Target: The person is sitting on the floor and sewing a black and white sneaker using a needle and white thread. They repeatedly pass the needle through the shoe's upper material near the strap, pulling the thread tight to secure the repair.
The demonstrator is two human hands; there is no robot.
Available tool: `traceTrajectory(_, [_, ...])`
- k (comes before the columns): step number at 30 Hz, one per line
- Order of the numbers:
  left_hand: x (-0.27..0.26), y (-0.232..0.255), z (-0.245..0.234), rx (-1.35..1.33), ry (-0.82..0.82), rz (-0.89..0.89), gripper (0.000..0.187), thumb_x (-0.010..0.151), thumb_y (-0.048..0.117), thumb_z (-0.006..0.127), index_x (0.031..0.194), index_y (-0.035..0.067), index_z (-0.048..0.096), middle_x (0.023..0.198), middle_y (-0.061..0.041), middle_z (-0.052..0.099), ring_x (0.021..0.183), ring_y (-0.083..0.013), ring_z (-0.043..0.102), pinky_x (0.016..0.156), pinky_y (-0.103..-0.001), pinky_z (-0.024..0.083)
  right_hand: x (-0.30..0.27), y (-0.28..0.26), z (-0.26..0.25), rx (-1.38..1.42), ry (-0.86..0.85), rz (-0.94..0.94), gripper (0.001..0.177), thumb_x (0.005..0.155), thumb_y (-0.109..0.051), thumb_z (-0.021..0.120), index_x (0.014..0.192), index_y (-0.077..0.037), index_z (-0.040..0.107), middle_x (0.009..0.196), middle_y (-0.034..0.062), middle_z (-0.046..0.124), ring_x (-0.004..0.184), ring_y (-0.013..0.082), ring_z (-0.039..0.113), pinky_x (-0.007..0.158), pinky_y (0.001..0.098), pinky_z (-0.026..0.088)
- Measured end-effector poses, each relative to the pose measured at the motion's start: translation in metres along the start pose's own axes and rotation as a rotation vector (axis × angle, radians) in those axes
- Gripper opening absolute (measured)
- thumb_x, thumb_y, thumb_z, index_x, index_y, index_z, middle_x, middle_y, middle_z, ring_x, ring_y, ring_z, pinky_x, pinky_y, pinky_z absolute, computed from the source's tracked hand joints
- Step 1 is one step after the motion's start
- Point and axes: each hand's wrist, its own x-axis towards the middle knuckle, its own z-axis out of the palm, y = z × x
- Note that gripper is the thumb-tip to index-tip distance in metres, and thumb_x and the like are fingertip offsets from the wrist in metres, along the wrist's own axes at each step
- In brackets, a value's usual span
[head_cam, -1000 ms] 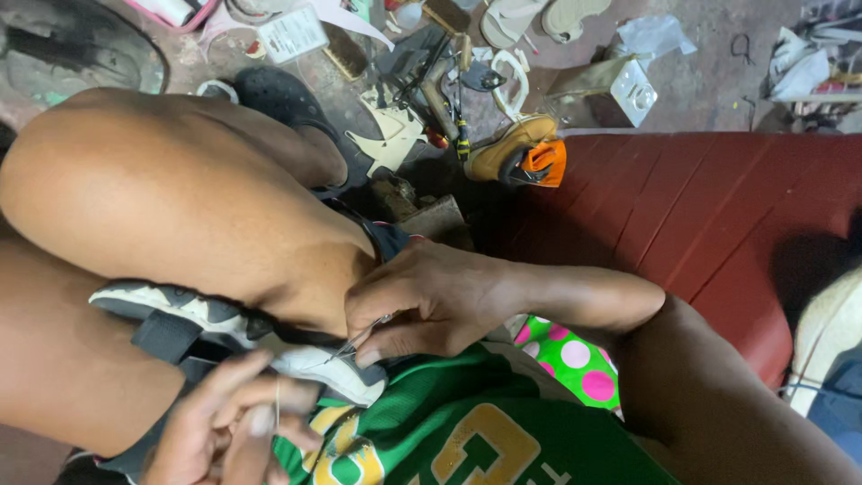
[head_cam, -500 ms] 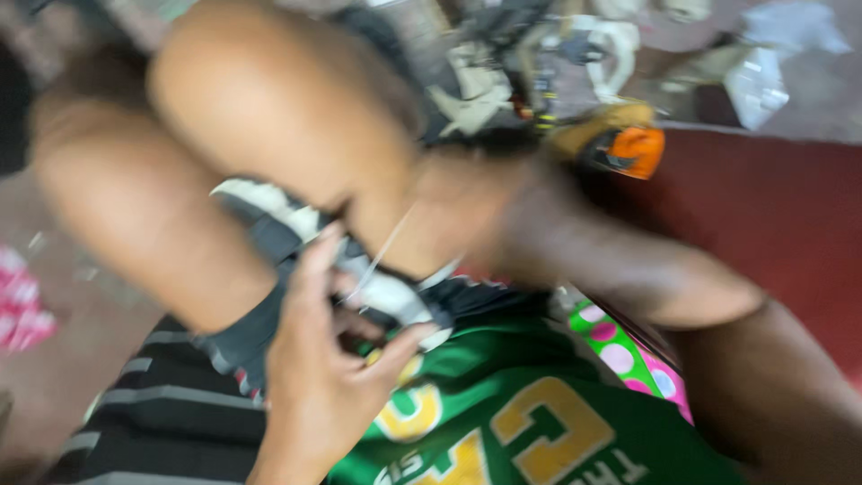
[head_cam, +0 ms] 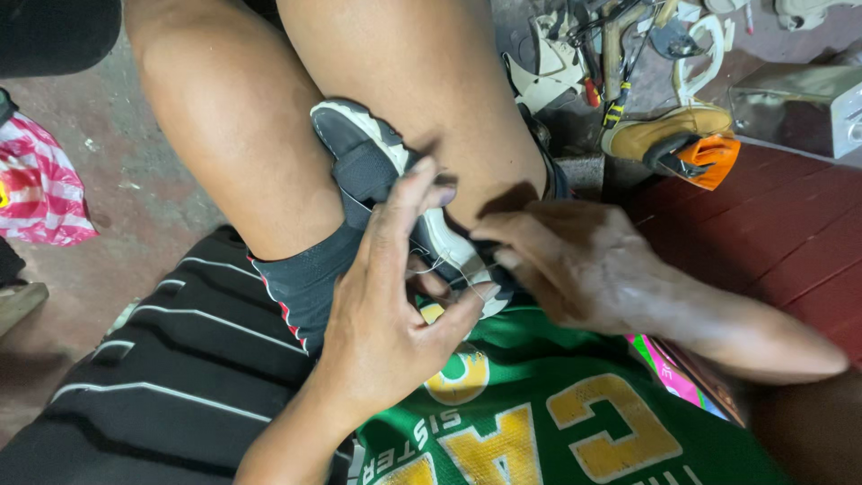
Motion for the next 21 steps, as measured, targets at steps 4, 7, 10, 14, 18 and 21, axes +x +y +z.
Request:
traceTrajectory(4, [-0.005, 0.009, -0.013, 0.139, 0.070, 0.294, 0.058, 0.089, -0.002, 0.072, 0.143, 0.004, 0.053, 0.146, -0.022, 0.050, 0.105, -0.0188, 0.075, 0.089, -0.027, 0.063, -0.001, -0.005, 0.004, 0.428, -0.073, 0.099, 0.037, 0.095, -0.003, 0.063, 0.131, -0.004, 0.053, 0.094, 0.0069, 0.065, 0.080, 0.0170, 0.065, 0.071, 0.0316, 0.054])
traceTrajectory(7, [-0.014, 0.010, -0.032, 0.316, 0.349, 0.329, 0.029, 0.095, -0.002, 0.066, 0.123, 0.003, 0.062, 0.133, -0.019, 0.054, 0.104, -0.0213, 0.071, 0.085, -0.028, 0.059, -0.009, -0.008, 0.000, 0.795, -0.022, 0.172, 0.048, 0.094, -0.001, 0.063, 0.139, -0.005, 0.048, 0.100, 0.0027, 0.055, 0.085, 0.0118, 0.053, 0.072, 0.0237, 0.047])
traceTrajectory(10, [-0.022, 0.005, -0.046, 0.497, 0.511, 0.231, 0.016, 0.097, -0.001, 0.069, 0.113, 0.002, 0.068, 0.120, -0.015, 0.062, 0.095, -0.0221, 0.068, 0.078, -0.029, 0.054, -0.014, -0.009, -0.002, 0.955, 0.008, 0.267, 0.053, 0.094, -0.004, 0.068, 0.141, -0.006, 0.045, 0.100, -0.0005, 0.049, 0.088, 0.0085, 0.047, 0.072, 0.0203, 0.041])
traceTrajectory(14, [-0.013, -0.010, -0.052, 0.638, 0.245, 0.254, 0.019, 0.090, 0.008, 0.078, 0.109, 0.010, 0.076, 0.110, -0.012, 0.065, 0.088, -0.0216, 0.068, 0.074, -0.033, 0.056, -0.006, -0.012, 0.012, 0.653, 0.043, 0.250, 0.069, 0.085, -0.016, 0.083, 0.140, -0.003, 0.045, 0.098, -0.0001, 0.056, 0.081, 0.0074, 0.047, 0.069, 0.0202, 0.043])
traceTrajectory(18, [0.004, -0.029, -0.039, 0.661, 0.129, 0.330, 0.026, 0.084, 0.021, 0.085, 0.106, 0.009, 0.077, 0.105, -0.010, 0.065, 0.084, -0.0260, 0.068, 0.069, -0.037, 0.056, 0.007, -0.016, 0.034, 0.378, 0.058, 0.215, 0.079, 0.077, -0.029, 0.094, 0.136, -0.004, 0.047, 0.077, -0.0047, 0.056, 0.061, 0.0035, 0.050, 0.053, 0.0196, 0.043])
traceTrajectory(21, [0.009, -0.035, -0.037, 0.644, 0.111, 0.362, 0.022, 0.087, 0.021, 0.084, 0.102, 0.008, 0.075, 0.105, -0.009, 0.064, 0.086, -0.0252, 0.069, 0.072, -0.038, 0.056, 0.013, -0.018, 0.039, 0.253, 0.132, 0.192, 0.071, 0.077, -0.028, 0.094, 0.131, -0.006, 0.052, 0.082, -0.0046, 0.060, 0.061, 0.0020, 0.051, 0.055, 0.0203, 0.046])
